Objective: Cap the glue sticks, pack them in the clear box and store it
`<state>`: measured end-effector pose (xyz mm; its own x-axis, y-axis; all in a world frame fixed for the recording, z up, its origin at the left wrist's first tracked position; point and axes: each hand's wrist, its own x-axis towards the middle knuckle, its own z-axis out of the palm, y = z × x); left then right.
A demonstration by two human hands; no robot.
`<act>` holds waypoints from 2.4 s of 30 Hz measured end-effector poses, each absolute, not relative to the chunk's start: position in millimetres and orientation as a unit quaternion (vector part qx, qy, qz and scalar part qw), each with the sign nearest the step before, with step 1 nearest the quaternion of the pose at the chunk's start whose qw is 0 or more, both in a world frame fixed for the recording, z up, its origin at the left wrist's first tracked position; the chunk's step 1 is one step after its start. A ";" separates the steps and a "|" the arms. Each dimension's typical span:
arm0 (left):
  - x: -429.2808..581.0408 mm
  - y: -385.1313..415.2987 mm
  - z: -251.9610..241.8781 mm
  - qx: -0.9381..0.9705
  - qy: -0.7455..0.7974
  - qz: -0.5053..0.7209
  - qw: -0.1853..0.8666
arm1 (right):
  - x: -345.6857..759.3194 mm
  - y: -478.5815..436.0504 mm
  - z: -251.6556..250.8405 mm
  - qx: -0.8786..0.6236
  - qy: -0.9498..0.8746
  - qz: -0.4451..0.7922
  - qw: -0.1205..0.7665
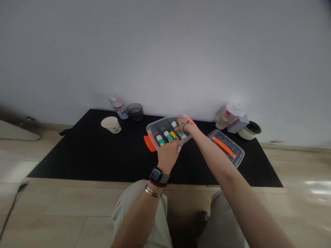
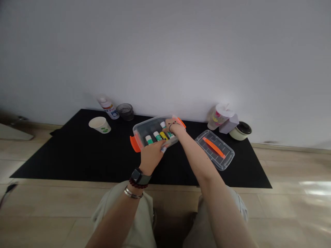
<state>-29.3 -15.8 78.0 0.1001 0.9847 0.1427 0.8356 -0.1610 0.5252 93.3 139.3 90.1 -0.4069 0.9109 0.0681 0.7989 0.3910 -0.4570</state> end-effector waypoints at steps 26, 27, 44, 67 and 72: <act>15.6 -42.9 53.2 0.662 0.440 0.226 0.563 | 179.9 -27.1 87.6 -0.575 -0.708 0.312 0.267; 17.8 -44.6 52.2 0.667 0.440 0.229 0.556 | 180.8 -25.9 86.8 -0.568 -0.708 0.325 0.265; 10.6 -58.4 67.3 0.354 0.309 0.157 0.869 | 247.9 14.1 88.1 -0.613 -0.578 0.309 0.441; 41.8 1.5 -13.5 0.689 0.568 0.236 0.383 | 286.7 19.8 38.2 -0.815 -0.562 0.136 -0.049; 46.6 -1.0 -16.7 0.739 0.547 0.232 0.318 | 261.6 17.1 37.1 -0.748 -0.642 0.156 0.067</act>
